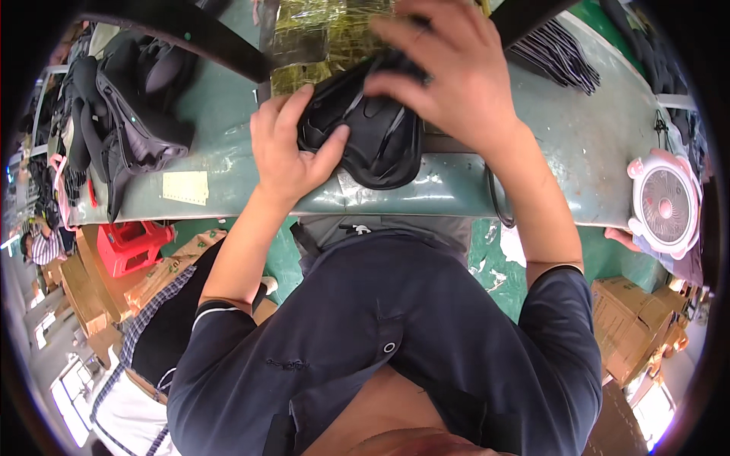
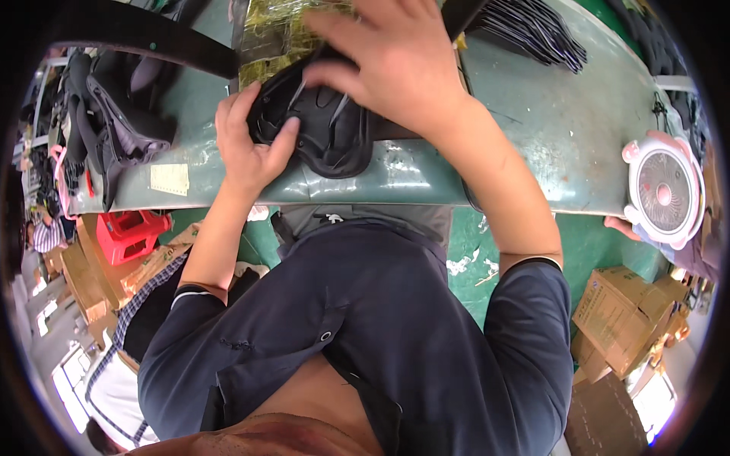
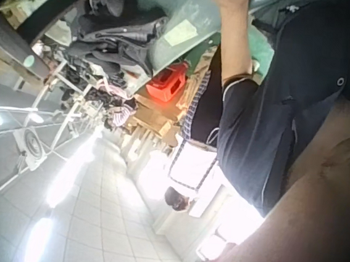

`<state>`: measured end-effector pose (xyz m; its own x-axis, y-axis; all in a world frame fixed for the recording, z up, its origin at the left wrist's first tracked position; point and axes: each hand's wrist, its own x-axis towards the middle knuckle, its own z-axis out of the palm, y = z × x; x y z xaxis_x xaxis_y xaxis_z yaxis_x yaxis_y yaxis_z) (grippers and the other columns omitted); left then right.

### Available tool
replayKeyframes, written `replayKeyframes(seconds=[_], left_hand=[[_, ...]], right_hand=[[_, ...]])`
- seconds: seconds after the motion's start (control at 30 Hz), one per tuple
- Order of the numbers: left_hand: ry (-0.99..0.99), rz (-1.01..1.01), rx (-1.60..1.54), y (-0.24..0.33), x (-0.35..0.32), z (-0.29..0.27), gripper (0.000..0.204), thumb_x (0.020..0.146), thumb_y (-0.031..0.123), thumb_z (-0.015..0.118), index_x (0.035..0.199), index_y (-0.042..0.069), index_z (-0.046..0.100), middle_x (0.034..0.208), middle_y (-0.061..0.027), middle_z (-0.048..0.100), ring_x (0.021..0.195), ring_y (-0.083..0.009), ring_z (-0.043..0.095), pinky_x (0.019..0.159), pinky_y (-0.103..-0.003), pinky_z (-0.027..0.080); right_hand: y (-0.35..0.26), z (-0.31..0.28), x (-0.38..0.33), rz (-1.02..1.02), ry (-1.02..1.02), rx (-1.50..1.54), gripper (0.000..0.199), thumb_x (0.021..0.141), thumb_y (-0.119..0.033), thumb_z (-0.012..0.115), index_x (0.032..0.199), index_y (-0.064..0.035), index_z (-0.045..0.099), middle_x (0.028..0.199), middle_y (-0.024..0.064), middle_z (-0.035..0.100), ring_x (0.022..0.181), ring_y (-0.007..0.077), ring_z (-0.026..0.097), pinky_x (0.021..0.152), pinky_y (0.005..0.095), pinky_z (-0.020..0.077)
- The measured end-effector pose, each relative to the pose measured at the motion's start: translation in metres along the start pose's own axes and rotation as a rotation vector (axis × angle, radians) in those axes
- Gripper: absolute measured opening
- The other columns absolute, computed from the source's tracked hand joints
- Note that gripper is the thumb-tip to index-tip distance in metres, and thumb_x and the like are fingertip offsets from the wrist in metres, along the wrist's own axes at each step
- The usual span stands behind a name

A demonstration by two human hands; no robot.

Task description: Assembling bicycle seats by threading a cable into the base and using a pneumatic press.

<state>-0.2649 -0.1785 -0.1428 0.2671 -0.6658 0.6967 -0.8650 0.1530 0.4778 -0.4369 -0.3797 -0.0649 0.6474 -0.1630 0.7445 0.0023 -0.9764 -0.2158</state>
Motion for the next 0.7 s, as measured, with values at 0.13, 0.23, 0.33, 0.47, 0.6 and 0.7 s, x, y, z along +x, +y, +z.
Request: replayKeyframes(seconds=[0.13, 0.23, 0.33, 0.47, 0.6, 0.7], left_hand=[[-0.022, -0.137, 0.116, 0.027, 0.001, 0.007, 0.067, 0.085, 0.023, 0.09, 0.143, 0.004, 0.062, 0.121, -0.0231, 0.063, 0.106, -0.0409, 0.062, 0.096, -0.048, 0.051], [-0.033, -0.166, 0.091, 0.047, 0.01, 0.011, 0.064, 0.086, 0.02, 0.09, 0.142, 0.005, 0.063, 0.121, -0.0239, 0.062, 0.116, -0.0419, 0.061, 0.1, -0.049, 0.051], [-0.037, -0.08, 0.171, 0.053, 0.028, 0.009, 0.044, 0.088, 0.02, 0.088, 0.124, 0.003, 0.071, 0.124, -0.0253, 0.065, 0.117, -0.0439, 0.064, 0.1, -0.049, 0.053], [-0.063, -0.109, 0.14, 0.026, 0.049, 0.025, 0.027, 0.094, 0.015, 0.082, 0.081, -0.005, 0.069, 0.123, -0.0239, 0.074, 0.1, -0.042, 0.073, 0.085, -0.045, 0.059], [-0.048, -0.096, 0.21, 0.029, 0.054, 0.032, 0.026, 0.095, 0.014, 0.08, 0.079, -0.003, 0.068, 0.117, -0.0198, 0.077, 0.09, -0.0384, 0.074, 0.079, -0.044, 0.06], [0.002, -0.044, 0.158, 0.023, 0.053, 0.038, 0.024, 0.096, 0.014, 0.078, 0.08, -0.001, 0.068, 0.113, -0.0161, 0.078, 0.084, -0.0367, 0.074, 0.074, -0.042, 0.059]], right_hand=[[-0.051, 0.003, -0.034, 0.413, -0.049, -0.058, 0.076, 0.085, -0.032, 0.09, 0.141, 0.0078, 0.059, 0.135, 0.0308, 0.065, 0.115, 0.0495, 0.068, 0.095, 0.0519, 0.0592], [-0.067, 0.012, -0.05, 0.548, -0.148, -0.029, 0.076, 0.086, -0.02, 0.084, 0.148, 0.0103, 0.051, 0.135, 0.0334, 0.066, 0.107, 0.0474, 0.072, 0.091, 0.0486, 0.0624], [-0.052, 0.022, -0.043, 0.401, -0.06, -0.018, 0.071, 0.074, -0.006, 0.073, 0.143, 0.0063, 0.057, 0.126, 0.0255, 0.073, 0.097, 0.0401, 0.076, 0.082, 0.0454, 0.0635], [-0.029, 0.039, -0.027, 0.378, 0.036, -0.028, 0.063, 0.078, -0.012, 0.077, 0.137, 0.0025, 0.061, 0.117, 0.0207, 0.074, 0.09, 0.037, 0.075, 0.074, 0.043, 0.0632], [-0.039, 0.045, -0.043, 0.442, 0.097, -0.134, 0.057, 0.083, -0.019, 0.08, 0.135, -0.0016, 0.067, 0.12, 0.0179, 0.072, 0.083, 0.0349, 0.074, 0.071, 0.0425, 0.0628], [-0.037, 0.048, -0.047, 0.448, 0.14, -0.134, 0.054, 0.082, -0.018, 0.079, 0.133, -0.0025, 0.069, 0.118, 0.0176, 0.072, 0.082, 0.0334, 0.074, 0.07, 0.0419, 0.0627]])
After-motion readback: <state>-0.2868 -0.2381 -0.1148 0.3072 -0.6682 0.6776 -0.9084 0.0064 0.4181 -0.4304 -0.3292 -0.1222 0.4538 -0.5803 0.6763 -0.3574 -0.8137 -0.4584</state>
